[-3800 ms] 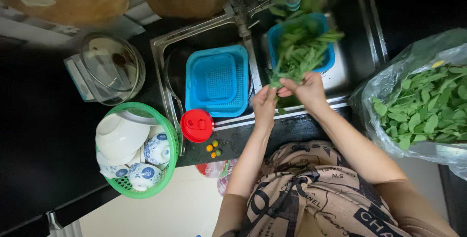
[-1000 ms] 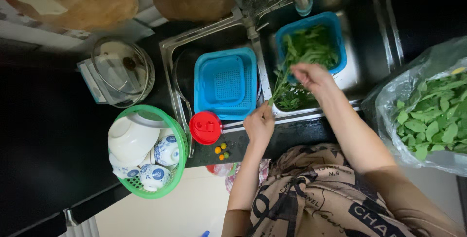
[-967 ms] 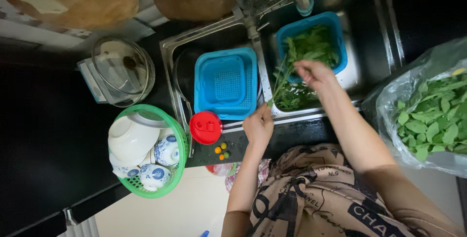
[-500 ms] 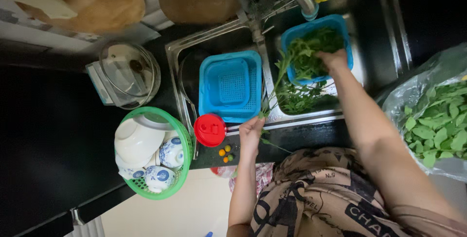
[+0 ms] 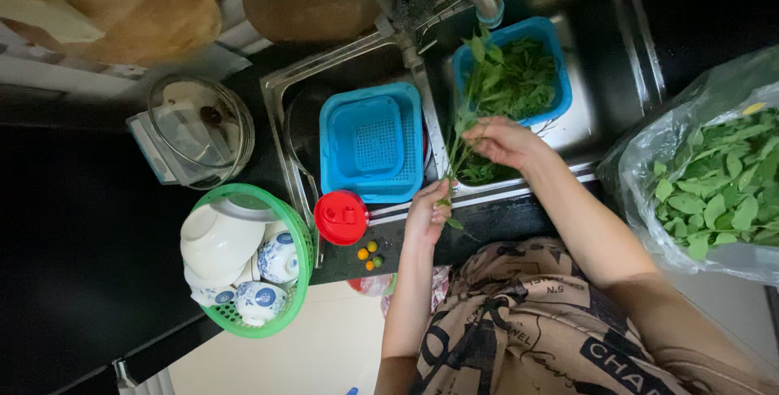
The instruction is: The person picks through leafy greens in a plastic bag, plucking individual stems and placing them into a blue strainer in a sink, then briefly adjusts a pan on a nearby stove.
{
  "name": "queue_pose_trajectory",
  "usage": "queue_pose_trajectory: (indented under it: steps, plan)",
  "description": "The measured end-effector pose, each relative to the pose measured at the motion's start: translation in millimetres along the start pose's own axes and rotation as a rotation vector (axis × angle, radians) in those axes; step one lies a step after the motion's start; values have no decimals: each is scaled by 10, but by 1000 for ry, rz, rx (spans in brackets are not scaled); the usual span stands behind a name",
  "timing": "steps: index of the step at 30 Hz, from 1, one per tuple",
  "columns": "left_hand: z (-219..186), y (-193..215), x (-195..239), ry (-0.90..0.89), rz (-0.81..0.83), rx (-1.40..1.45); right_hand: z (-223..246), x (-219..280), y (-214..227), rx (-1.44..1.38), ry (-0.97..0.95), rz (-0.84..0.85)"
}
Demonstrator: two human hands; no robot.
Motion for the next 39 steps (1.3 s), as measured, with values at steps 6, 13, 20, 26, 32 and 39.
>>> queue_pose_trajectory:
  steps: [6,13,20,26,32,39]
  plan:
    - [-32,21,324,-14,-134,-216,477,-183,991,-67,98,-184]
    - [-9,141,325,-189,-180,-420,753,-90,1087,253,326,-768]
    - [-199,38,195,-425,-379,-973,485,105,257,236,-31,-271]
    - [-431,-353,449,-251,-430,-1265,251,5,512,182,-158,-178]
    - [-355,-548,788,-29,-507,-1419,-97,-468,1201,-131,-166,-218]
    - [-638,-303,1336,-60,-675,-1321,874,-482,1639,199,308,-719]
Point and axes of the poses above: each hand's wrist, its own x-axis away from the middle knuckle, its own y-axis out of the back of the hand, z = x × y, the point moved 5 cm from there along -x, towards the middle knuckle, and after that the axes turned 14 degrees about z, right-handed, at the moved point
